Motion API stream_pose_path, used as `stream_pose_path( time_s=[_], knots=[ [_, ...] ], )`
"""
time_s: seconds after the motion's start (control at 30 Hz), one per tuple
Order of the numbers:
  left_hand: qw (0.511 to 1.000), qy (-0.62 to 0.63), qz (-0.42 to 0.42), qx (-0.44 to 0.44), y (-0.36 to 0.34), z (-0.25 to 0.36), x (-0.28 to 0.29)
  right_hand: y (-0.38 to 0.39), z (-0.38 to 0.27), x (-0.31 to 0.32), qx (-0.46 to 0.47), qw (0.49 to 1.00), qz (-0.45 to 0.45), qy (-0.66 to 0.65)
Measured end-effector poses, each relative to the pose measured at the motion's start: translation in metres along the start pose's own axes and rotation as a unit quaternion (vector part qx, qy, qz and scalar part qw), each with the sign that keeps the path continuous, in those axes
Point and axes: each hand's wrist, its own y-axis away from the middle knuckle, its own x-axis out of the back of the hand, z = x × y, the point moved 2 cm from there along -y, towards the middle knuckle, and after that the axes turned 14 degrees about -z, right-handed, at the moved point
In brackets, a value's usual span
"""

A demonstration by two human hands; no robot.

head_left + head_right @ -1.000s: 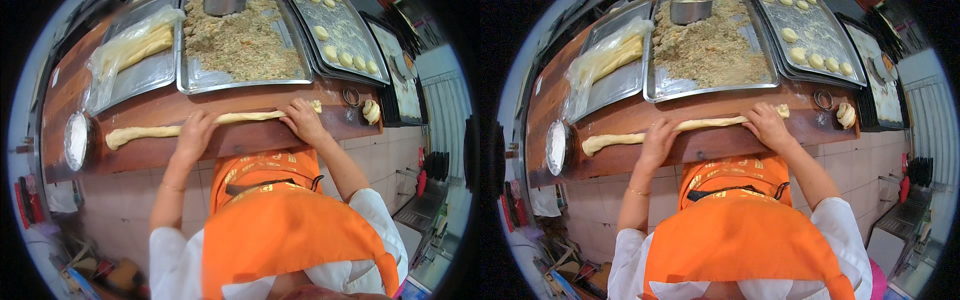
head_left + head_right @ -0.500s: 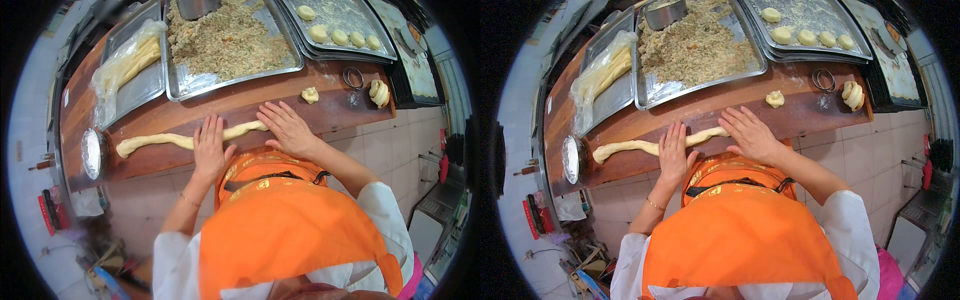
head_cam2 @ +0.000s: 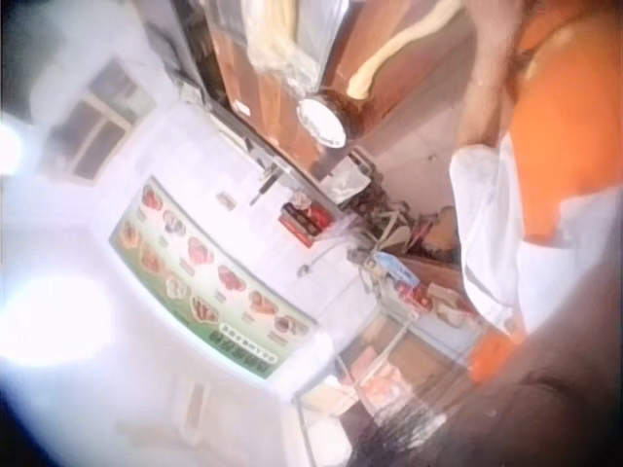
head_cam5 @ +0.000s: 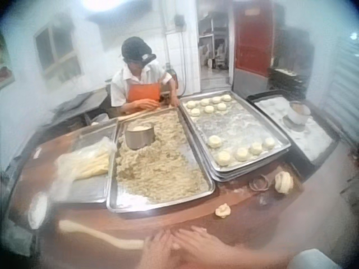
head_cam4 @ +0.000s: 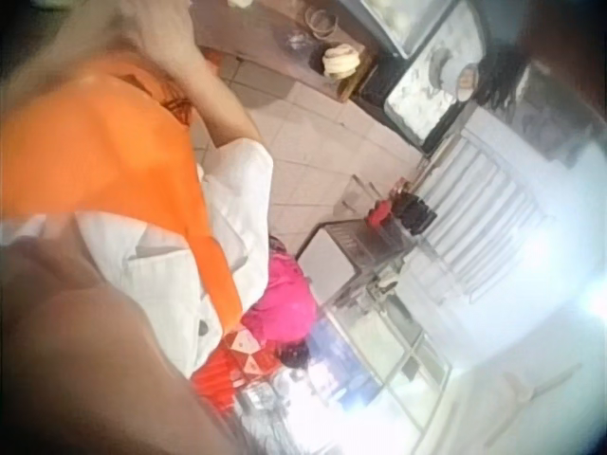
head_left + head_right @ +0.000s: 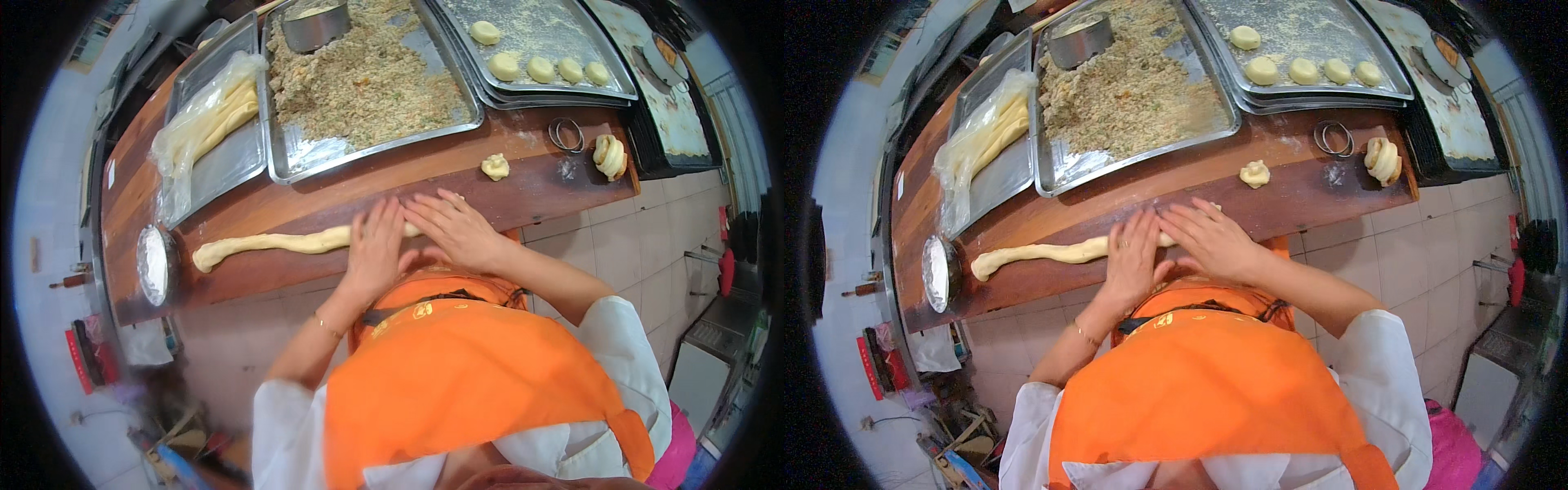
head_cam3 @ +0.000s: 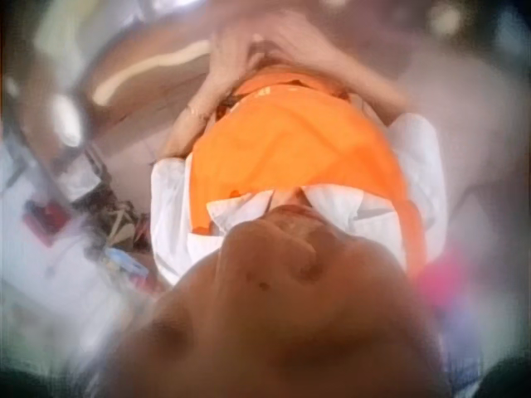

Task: The person prepares dough buns by hand, taking portions of dough from a tray, flattening them on a wooden table, adding filling, and rolling the dough into spherical buns.

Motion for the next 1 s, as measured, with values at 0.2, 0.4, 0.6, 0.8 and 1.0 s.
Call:
stream_pose_path(
  time_s=[0.2, 0.4, 0.6, 0.8, 1.0],
  knots=[
    [0.996, 0.019, 0.073, 0.042, -0.064, -0.02, 0.022, -0.029, 0.041, 0.024, -0.097, 0.989, 0.113, 0.008],
    [0.989, 0.114, 0.093, -0.001, -0.054, 0.004, 0.008, 0.009, 0.043, 0.025, -0.123, 0.987, 0.1, -0.027],
    [0.987, 0.134, 0.082, -0.036, -0.075, 0.011, 0.01, 0.012, 0.041, 0.024, -0.168, 0.96, 0.093, -0.205],
    [0.987, 0.138, 0.06, -0.061, -0.084, 0.019, 0.007, 0.003, 0.045, 0.031, -0.122, 0.936, 0.059, -0.324],
    [0.986, 0.152, 0.059, -0.047, -0.084, 0.02, 0.015, 0.0, 0.049, 0.042, -0.156, 0.954, 0.035, -0.253]
  ],
)
